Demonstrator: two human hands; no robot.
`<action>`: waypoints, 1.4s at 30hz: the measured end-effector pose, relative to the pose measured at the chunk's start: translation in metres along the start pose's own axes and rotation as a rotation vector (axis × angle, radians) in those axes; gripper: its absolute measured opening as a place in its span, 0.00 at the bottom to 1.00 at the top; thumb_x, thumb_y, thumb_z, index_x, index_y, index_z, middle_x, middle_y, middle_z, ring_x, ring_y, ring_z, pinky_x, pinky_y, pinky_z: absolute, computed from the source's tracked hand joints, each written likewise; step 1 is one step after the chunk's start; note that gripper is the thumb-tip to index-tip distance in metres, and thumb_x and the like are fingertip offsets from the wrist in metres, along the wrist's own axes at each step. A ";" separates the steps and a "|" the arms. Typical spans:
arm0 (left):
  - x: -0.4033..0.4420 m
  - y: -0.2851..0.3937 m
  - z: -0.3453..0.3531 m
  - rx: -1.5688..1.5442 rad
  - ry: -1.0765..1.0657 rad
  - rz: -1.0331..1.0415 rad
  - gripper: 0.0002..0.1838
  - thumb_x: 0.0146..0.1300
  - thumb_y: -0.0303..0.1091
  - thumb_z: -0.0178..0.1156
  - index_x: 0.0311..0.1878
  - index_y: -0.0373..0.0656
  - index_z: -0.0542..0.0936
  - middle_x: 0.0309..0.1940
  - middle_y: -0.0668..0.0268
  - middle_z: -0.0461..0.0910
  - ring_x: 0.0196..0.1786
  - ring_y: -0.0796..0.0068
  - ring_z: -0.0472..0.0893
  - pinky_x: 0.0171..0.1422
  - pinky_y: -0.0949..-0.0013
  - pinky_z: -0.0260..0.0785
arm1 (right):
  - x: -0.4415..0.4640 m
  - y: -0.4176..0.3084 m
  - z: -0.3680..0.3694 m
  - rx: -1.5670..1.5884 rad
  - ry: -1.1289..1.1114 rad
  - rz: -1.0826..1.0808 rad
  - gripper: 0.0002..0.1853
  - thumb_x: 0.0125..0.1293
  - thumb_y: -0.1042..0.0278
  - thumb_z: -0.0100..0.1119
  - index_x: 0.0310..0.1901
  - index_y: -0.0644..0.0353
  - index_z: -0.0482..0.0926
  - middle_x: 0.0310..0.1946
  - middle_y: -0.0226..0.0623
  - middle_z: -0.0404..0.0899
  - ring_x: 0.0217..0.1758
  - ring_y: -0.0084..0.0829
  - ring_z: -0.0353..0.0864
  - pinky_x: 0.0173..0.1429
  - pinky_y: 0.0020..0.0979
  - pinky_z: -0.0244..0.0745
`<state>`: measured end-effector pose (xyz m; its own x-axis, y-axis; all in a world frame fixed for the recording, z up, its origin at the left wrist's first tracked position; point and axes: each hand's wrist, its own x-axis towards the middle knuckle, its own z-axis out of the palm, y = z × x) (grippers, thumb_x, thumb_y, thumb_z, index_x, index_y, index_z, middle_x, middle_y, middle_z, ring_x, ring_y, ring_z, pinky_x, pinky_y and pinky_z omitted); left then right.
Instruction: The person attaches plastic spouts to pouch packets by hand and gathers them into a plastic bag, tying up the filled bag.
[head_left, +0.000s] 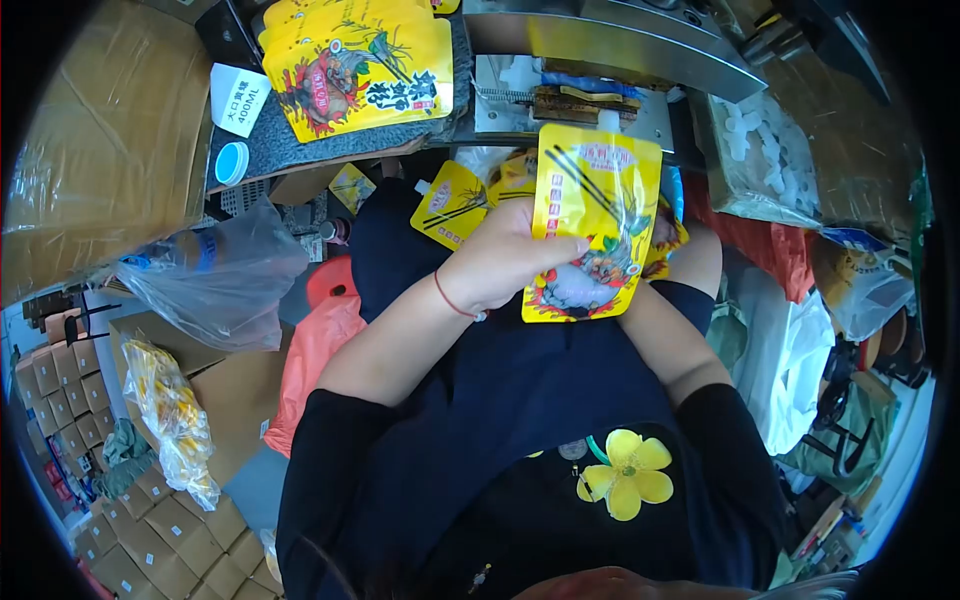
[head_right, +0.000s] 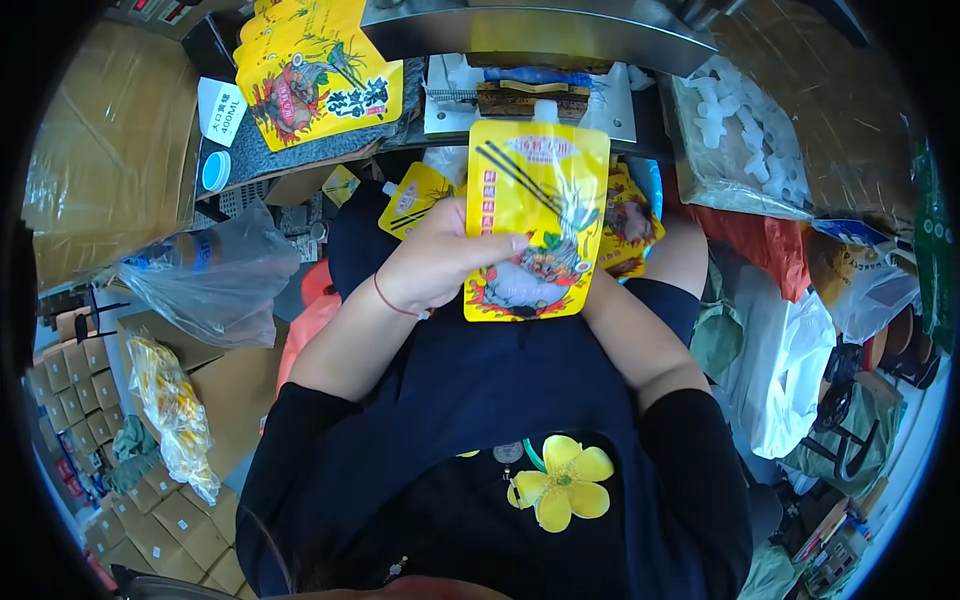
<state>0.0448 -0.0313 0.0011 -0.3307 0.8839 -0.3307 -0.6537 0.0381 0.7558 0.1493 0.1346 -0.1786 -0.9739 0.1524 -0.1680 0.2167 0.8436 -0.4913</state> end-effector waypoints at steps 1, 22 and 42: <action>0.006 0.004 0.000 -0.004 0.005 0.022 0.18 0.66 0.24 0.66 0.58 0.32 0.79 0.51 0.59 0.85 0.51 0.73 0.85 0.59 0.66 0.78 | 0.002 -0.002 0.000 0.060 0.018 0.005 0.23 0.67 0.54 0.62 0.60 0.58 0.78 0.51 0.45 0.81 0.55 0.44 0.81 0.56 0.39 0.76; -0.028 0.058 -0.108 1.741 0.557 0.773 0.19 0.73 0.36 0.59 0.63 0.40 0.77 0.52 0.51 0.82 0.52 0.50 0.83 0.59 0.60 0.73 | -0.105 -0.030 -0.206 0.251 -0.160 0.004 0.05 0.71 0.69 0.59 0.41 0.61 0.79 0.30 0.41 0.82 0.37 0.46 0.83 0.40 0.41 0.74; 0.007 -0.018 0.022 0.452 -0.036 0.182 0.17 0.72 0.42 0.64 0.50 0.35 0.85 0.41 0.64 0.89 0.43 0.81 0.84 0.51 0.71 0.77 | -0.043 -0.073 -0.259 0.338 0.469 -0.293 0.06 0.71 0.69 0.63 0.41 0.63 0.81 0.30 0.33 0.79 0.33 0.24 0.78 0.40 0.27 0.74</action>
<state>0.0695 -0.0151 -0.0026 -0.3833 0.9102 -0.1566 -0.2236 0.0731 0.9719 0.1578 0.1996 0.0858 -0.9050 0.2139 0.3678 -0.1282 0.6871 -0.7151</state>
